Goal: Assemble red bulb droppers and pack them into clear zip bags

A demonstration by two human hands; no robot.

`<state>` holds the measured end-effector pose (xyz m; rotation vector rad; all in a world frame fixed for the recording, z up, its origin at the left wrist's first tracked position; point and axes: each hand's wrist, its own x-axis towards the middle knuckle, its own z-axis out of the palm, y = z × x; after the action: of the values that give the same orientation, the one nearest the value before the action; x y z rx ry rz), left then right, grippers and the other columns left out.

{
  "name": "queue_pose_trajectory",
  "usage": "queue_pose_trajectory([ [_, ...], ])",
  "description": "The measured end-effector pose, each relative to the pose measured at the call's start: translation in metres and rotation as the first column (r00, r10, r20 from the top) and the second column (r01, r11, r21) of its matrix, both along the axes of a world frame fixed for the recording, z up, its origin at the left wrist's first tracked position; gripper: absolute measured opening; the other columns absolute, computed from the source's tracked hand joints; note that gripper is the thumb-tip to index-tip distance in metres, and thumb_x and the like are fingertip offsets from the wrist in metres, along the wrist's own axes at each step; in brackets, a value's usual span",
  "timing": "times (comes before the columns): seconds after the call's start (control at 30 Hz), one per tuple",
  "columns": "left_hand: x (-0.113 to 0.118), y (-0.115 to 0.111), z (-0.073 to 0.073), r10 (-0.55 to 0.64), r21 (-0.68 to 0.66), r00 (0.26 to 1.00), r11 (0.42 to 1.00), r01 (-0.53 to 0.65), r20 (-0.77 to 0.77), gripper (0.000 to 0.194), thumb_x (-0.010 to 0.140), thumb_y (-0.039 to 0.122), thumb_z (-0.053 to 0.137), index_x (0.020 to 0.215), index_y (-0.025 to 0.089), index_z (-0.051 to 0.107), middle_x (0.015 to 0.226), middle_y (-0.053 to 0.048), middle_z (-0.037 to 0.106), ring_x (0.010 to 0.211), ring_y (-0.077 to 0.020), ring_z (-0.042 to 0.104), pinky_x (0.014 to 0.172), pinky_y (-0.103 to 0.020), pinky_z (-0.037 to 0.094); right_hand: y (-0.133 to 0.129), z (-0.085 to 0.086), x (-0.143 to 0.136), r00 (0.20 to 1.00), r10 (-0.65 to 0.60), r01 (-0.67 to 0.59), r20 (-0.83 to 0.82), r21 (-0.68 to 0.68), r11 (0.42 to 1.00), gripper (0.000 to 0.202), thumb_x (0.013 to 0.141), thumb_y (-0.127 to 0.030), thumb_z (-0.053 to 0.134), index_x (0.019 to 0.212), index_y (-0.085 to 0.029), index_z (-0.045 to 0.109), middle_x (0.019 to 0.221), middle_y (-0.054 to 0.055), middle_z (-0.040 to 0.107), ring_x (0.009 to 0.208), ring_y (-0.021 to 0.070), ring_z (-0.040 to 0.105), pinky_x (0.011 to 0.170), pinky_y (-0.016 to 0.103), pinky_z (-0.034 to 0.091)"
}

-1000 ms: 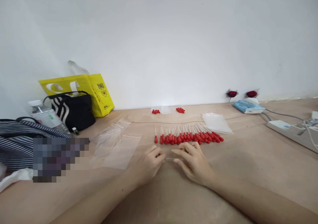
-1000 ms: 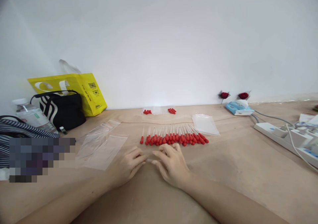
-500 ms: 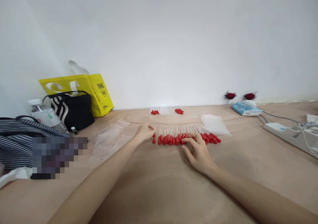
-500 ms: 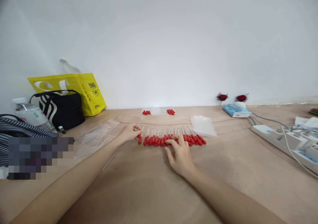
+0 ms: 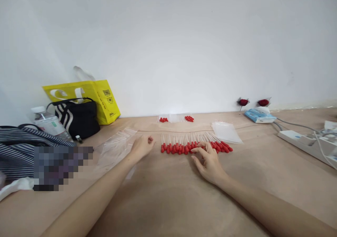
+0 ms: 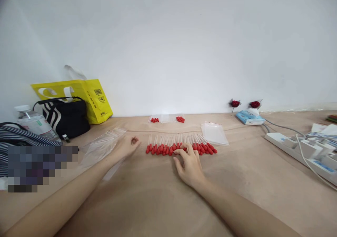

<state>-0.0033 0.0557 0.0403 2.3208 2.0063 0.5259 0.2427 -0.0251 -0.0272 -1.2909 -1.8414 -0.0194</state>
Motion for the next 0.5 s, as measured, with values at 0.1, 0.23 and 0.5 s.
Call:
queue_pose_trajectory([
  [0.1,-0.03,-0.022,-0.004,0.012,0.041,0.997,0.999,-0.009,-0.082,0.027,0.076,0.034,0.049,0.085,0.014,0.065,0.098,-0.014,0.064,0.101,-0.0295,0.052,0.086,-0.038,0.036,0.0,0.0,0.0,1.0,-0.002,0.002,-0.001,0.002,1.0,0.017,0.076,-0.021,0.049,0.091,-0.022,0.058,0.099,0.008,0.048,0.084,0.0205,0.051,0.07,0.035,0.039],
  [0.23,-0.048,-0.041,-0.017,0.061,0.064,0.962,0.997,-0.046,-0.266,0.046,0.078,0.048,0.044,0.093,0.008,0.064,0.116,-0.021,0.053,0.116,-0.0346,0.039,0.094,-0.051,0.026,0.001,0.001,-0.001,1.0,0.005,-0.005,0.01,0.021,1.0,0.016,0.077,-0.022,0.049,0.09,-0.021,0.058,0.096,0.008,0.05,0.086,0.021,0.05,0.072,0.037,0.038],
  [0.5,-0.044,-0.037,-0.023,-0.072,0.118,0.986,0.989,0.09,-0.147,0.026,0.08,0.026,0.045,0.082,0.02,0.07,0.118,-0.009,0.056,0.115,-0.0295,0.044,0.096,-0.049,0.026,0.0,0.003,0.001,0.999,0.032,-0.032,-0.01,0.014,0.999,0.014,0.078,-0.021,0.048,0.086,-0.02,0.06,0.092,0.008,0.053,0.085,0.0203,0.052,0.073,0.037,0.037],
])
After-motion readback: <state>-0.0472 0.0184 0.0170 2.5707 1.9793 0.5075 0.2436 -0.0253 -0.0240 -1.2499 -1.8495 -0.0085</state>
